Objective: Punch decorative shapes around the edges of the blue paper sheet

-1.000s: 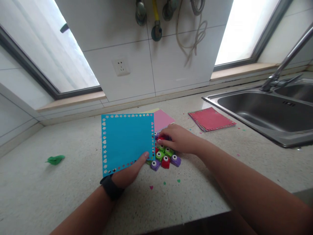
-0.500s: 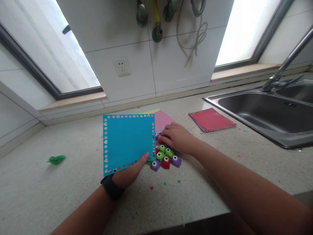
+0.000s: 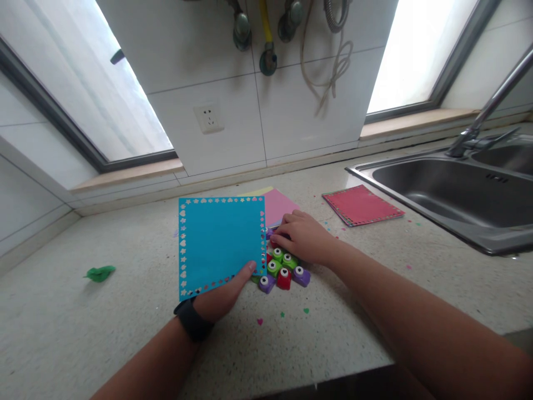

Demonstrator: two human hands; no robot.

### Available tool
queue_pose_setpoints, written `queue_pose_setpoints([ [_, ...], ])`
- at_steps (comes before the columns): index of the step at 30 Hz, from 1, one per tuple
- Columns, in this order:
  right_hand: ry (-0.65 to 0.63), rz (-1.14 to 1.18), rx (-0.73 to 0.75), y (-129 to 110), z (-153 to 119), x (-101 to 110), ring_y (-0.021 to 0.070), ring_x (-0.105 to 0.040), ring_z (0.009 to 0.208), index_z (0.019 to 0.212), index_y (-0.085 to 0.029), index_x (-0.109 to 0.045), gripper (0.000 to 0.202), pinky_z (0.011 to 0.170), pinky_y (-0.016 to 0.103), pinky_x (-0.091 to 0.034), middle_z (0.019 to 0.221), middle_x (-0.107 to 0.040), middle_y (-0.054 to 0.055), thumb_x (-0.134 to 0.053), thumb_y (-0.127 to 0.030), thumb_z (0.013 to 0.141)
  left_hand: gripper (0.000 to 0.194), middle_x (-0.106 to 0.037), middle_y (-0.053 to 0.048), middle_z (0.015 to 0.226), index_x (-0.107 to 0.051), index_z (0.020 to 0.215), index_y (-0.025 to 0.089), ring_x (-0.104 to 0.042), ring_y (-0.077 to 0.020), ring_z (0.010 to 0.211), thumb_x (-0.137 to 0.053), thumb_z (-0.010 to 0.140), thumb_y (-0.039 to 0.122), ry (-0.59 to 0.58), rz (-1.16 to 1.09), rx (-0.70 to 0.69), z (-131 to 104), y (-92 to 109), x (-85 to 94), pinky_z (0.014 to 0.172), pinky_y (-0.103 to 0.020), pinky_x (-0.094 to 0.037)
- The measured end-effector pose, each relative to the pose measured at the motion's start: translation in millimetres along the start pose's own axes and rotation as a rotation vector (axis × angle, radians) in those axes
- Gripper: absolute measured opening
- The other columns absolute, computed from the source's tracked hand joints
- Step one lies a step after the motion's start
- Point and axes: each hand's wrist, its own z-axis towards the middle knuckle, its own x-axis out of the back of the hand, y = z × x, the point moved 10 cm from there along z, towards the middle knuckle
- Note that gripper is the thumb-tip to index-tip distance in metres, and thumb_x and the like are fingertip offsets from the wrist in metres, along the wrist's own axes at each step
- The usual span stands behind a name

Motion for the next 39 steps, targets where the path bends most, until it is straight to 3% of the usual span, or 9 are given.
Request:
queue_pose_setpoints([
  [10, 0.107, -0.026, -0.11, 30, 0, 12, 0.0257, -0.061, 0.096, 0.107, -0.018, -0.074, 0.025, 0.088, 0.037, -0.043, 0.1, -0.072, 0.009, -0.055, -0.027, 0.094, 0.067, -0.061, -0.007, 0.141, -0.069, 0.119, 0.025, -0.038, -0.0347, 0.145, -0.059, 0.074, 0.073, 0.062, -0.014, 0.03, 5, -21, -1.7, 0.127, -0.051, -0.012],
  [17, 0.048, -0.034, -0.075, 31, 0, 6, 0.0271, -0.062, 0.094, 0.103, -0.022, -0.076, 0.023, 0.086, 0.039, -0.044, 0.096, -0.072, 0.009, -0.058, -0.032, 0.093, 0.072, -0.065, -0.012, 0.135, -0.071, 0.117, 0.024, -0.049, -0.0367, 0.136, -0.055, 0.073, 0.079, 0.011, -0.06, 0.008, 7, -22, -7.2, 0.123, -0.056, -0.023],
  [27, 0.045, -0.03, -0.109, 39, -1, 7, 0.0277, -0.061, 0.095, 0.101, -0.02, -0.074, 0.021, 0.085, 0.039, -0.044, 0.097, -0.073, 0.01, -0.067, -0.031, 0.085, 0.063, -0.068, -0.01, 0.131, -0.075, 0.107, 0.026, -0.049, -0.0394, 0.136, -0.06, 0.072, 0.076, 0.022, -0.027, -0.007, 6, -17, -3.4, 0.123, -0.057, -0.02],
  [34, 0.022, -0.049, -0.079, 40, 0, 1, 0.0281, -0.062, 0.098, 0.101, -0.022, -0.075, 0.018, 0.087, 0.039, -0.043, 0.098, -0.073, 0.01, -0.066, -0.032, 0.089, 0.076, -0.062, -0.012, 0.139, -0.069, 0.124, 0.024, -0.051, -0.0362, 0.135, -0.059, 0.072, 0.079, 0.033, -0.096, 0.002, 8, -27, -6.0, 0.122, -0.056, -0.026],
  [39, 0.066, -0.016, -0.079, 43, 0, 6, 0.026, -0.063, 0.095, 0.096, -0.021, -0.072, 0.012, 0.086, 0.038, -0.045, 0.097, -0.073, 0.008, -0.066, -0.03, 0.09, 0.07, -0.064, -0.01, 0.137, -0.069, 0.122, 0.026, -0.053, -0.0345, 0.134, -0.059, 0.074, 0.077, 0.003, -0.108, -0.005, 8, -26, -8.1, 0.122, -0.054, -0.027],
])
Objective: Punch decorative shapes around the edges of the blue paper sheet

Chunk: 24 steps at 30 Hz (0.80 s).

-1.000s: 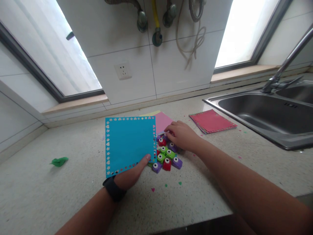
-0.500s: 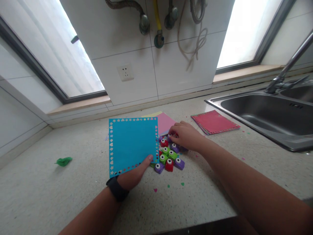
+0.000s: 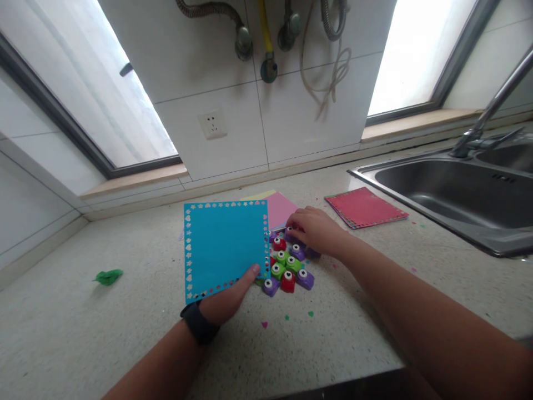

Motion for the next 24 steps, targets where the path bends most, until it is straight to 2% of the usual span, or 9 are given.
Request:
queue_pose_setpoints([
  [3, 0.044, 0.047, -0.026, 2, 0, 5, 0.0251, -0.064, 0.093, 0.096, -0.02, -0.069, 0.011, 0.084, 0.038, -0.047, 0.097, -0.073, 0.008, -0.066, -0.029, 0.091, 0.068, -0.066, -0.01, 0.135, -0.071, 0.117, 0.026, -0.053, -0.0363, 0.133, -0.059, 0.073, 0.077, -0.009, 0.036, 0.004, -1, 2, -0.1, 0.122, -0.056, -0.025],
  [5, 0.07, 0.086, -0.058, 4, 0, 8, 0.0255, -0.064, 0.092, 0.098, -0.019, -0.067, 0.012, 0.083, 0.039, -0.048, 0.098, -0.072, 0.009, -0.064, -0.03, 0.092, 0.071, -0.063, -0.01, 0.139, -0.069, 0.121, 0.025, -0.05, -0.0367, 0.136, -0.059, 0.073, 0.077, 0.01, 0.036, 0.011, -1, 2, 1.6, 0.123, -0.056, -0.024],
  [8, 0.089, 0.192, -0.156, 11, -1, 9, 0.0259, -0.066, 0.089, 0.102, -0.02, -0.064, 0.015, 0.078, 0.039, -0.049, 0.097, -0.073, 0.01, -0.06, -0.033, 0.094, 0.076, -0.057, -0.008, 0.146, -0.063, 0.131, 0.027, -0.04, -0.0354, 0.143, -0.061, 0.073, 0.076, 0.066, 0.015, 0.014, -1, 0, 6.4, 0.125, -0.055, -0.017],
  [12, 0.125, 0.381, -0.263, 17, -5, 14, 0.0243, -0.068, 0.082, 0.1, -0.023, -0.059, 0.011, 0.071, 0.038, -0.049, 0.093, -0.074, 0.007, -0.058, -0.033, 0.095, 0.078, -0.054, -0.007, 0.149, -0.06, 0.136, 0.026, -0.031, -0.0336, 0.148, -0.061, 0.075, 0.075, 0.059, 0.001, 0.011, -1, -2, 5.4, 0.126, -0.054, -0.016],
  [18, 0.185, 0.63, -0.279, 17, -7, 21, 0.0214, -0.07, 0.079, 0.1, -0.024, -0.058, 0.013, 0.069, 0.037, -0.052, 0.091, -0.075, 0.005, -0.06, -0.035, 0.094, 0.08, -0.054, -0.007, 0.149, -0.057, 0.14, 0.028, -0.037, -0.0349, 0.146, -0.064, 0.075, 0.073, 0.053, -0.015, 0.02, -2, -1, 5.3, 0.125, -0.056, -0.018],
  [24, 0.193, 0.64, -0.257, 13, -6, 21, 0.0209, -0.067, 0.079, 0.103, -0.023, -0.056, 0.02, 0.071, 0.037, -0.053, 0.088, -0.071, 0.005, -0.066, -0.032, 0.088, 0.081, -0.055, -0.007, 0.147, -0.056, 0.141, 0.029, -0.044, -0.035, 0.141, -0.064, 0.074, 0.074, 0.04, -0.021, 0.017, -1, -1, 3.6, 0.125, -0.055, -0.021],
])
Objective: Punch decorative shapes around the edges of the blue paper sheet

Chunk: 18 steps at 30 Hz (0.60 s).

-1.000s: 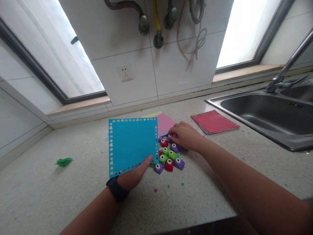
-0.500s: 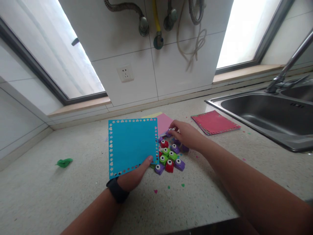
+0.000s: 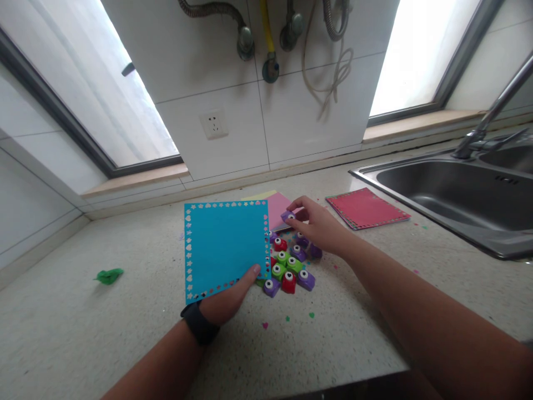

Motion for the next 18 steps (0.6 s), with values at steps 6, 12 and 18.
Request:
queue_pose_setpoints([
  [6, 0.041, 0.013, 0.104, -7, 0, 3, 0.0219, -0.065, 0.094, 0.111, -0.021, -0.057, 0.033, 0.085, 0.04, -0.054, 0.104, -0.067, 0.008, -0.07, -0.023, 0.081, 0.081, -0.058, -0.008, 0.145, -0.057, 0.139, 0.027, -0.044, -0.0353, 0.141, -0.062, 0.075, 0.075, 0.0, 0.02, -0.013, 1, 0, -0.2, 0.125, -0.056, -0.02],
  [12, 0.036, 0.044, 0.09, -1, 1, 1, 0.0222, -0.064, 0.094, 0.11, -0.021, -0.058, 0.034, 0.087, 0.042, -0.055, 0.106, -0.066, 0.009, -0.071, -0.02, 0.079, 0.08, -0.059, -0.007, 0.144, -0.057, 0.139, 0.029, -0.038, -0.0356, 0.144, -0.064, 0.073, 0.074, -0.003, 0.01, 0.01, 0, 0, 0.0, 0.125, -0.057, -0.017],
  [18, 0.133, 0.068, 0.076, 5, 3, 9, 0.0218, -0.062, 0.094, 0.111, -0.02, -0.055, 0.034, 0.081, 0.04, -0.056, 0.114, -0.058, 0.011, -0.066, -0.02, 0.079, 0.083, -0.057, -0.008, 0.146, -0.057, 0.139, 0.028, -0.042, -0.0363, 0.142, -0.063, 0.072, 0.076, 0.006, 0.018, 0.008, -1, 1, 0.5, 0.125, -0.057, -0.019],
])
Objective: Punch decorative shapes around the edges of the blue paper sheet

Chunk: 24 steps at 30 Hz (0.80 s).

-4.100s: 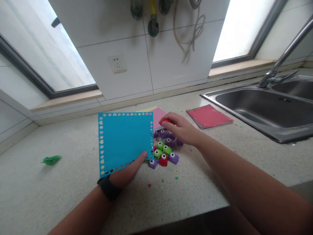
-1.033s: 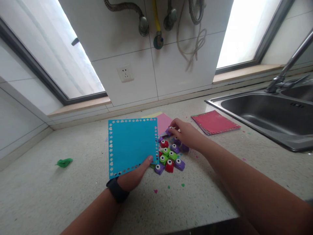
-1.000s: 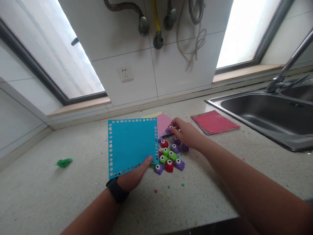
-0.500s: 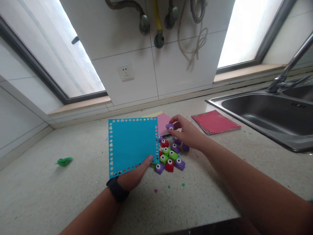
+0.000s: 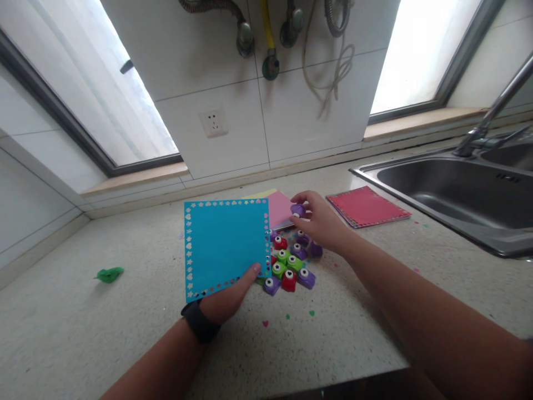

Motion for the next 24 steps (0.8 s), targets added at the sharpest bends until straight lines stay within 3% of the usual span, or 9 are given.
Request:
queue_pose_setpoints([
  [5, 0.062, 0.047, -0.004, 1, 0, 8, 0.0204, -0.062, 0.089, 0.112, -0.022, -0.052, 0.037, 0.076, 0.038, -0.056, 0.112, -0.057, 0.01, -0.066, -0.021, 0.079, 0.082, -0.058, -0.005, 0.145, -0.059, 0.138, 0.03, -0.037, -0.0361, 0.145, -0.063, 0.071, 0.077, 0.019, 0.02, -0.004, 1, -1, 1.5, 0.126, -0.056, -0.016],
  [10, 0.03, 0.129, -0.02, -3, -1, 5, 0.0194, -0.062, 0.08, 0.111, -0.021, -0.052, 0.038, 0.072, 0.037, -0.056, 0.1, -0.062, 0.007, -0.071, -0.027, 0.078, 0.081, -0.057, -0.006, 0.146, -0.06, 0.137, 0.029, -0.04, -0.036, 0.143, -0.064, 0.071, 0.076, 0.018, 0.024, -0.005, 2, -2, 1.6, 0.125, -0.056, -0.017],
  [18, -0.023, 0.11, 0.071, -16, 0, 0, 0.02, -0.065, 0.084, 0.114, -0.022, -0.064, 0.035, 0.082, 0.041, -0.057, 0.106, -0.07, 0.008, -0.075, -0.028, 0.081, 0.064, -0.066, -0.008, 0.135, -0.073, 0.113, 0.028, -0.046, -0.0356, 0.14, -0.06, 0.073, 0.076, -0.067, 0.024, -0.022, -1, 9, -3.3, 0.125, -0.054, -0.019],
  [24, -0.053, 0.233, 0.079, -18, -2, -4, 0.0213, -0.068, 0.095, 0.111, -0.022, -0.062, 0.034, 0.091, 0.043, -0.056, 0.105, -0.069, 0.007, -0.075, -0.025, 0.08, 0.065, -0.067, -0.008, 0.133, -0.074, 0.109, 0.027, -0.047, -0.0363, 0.138, -0.058, 0.071, 0.078, -0.034, 0.053, -0.025, 0, 10, 0.6, 0.124, -0.054, -0.02],
])
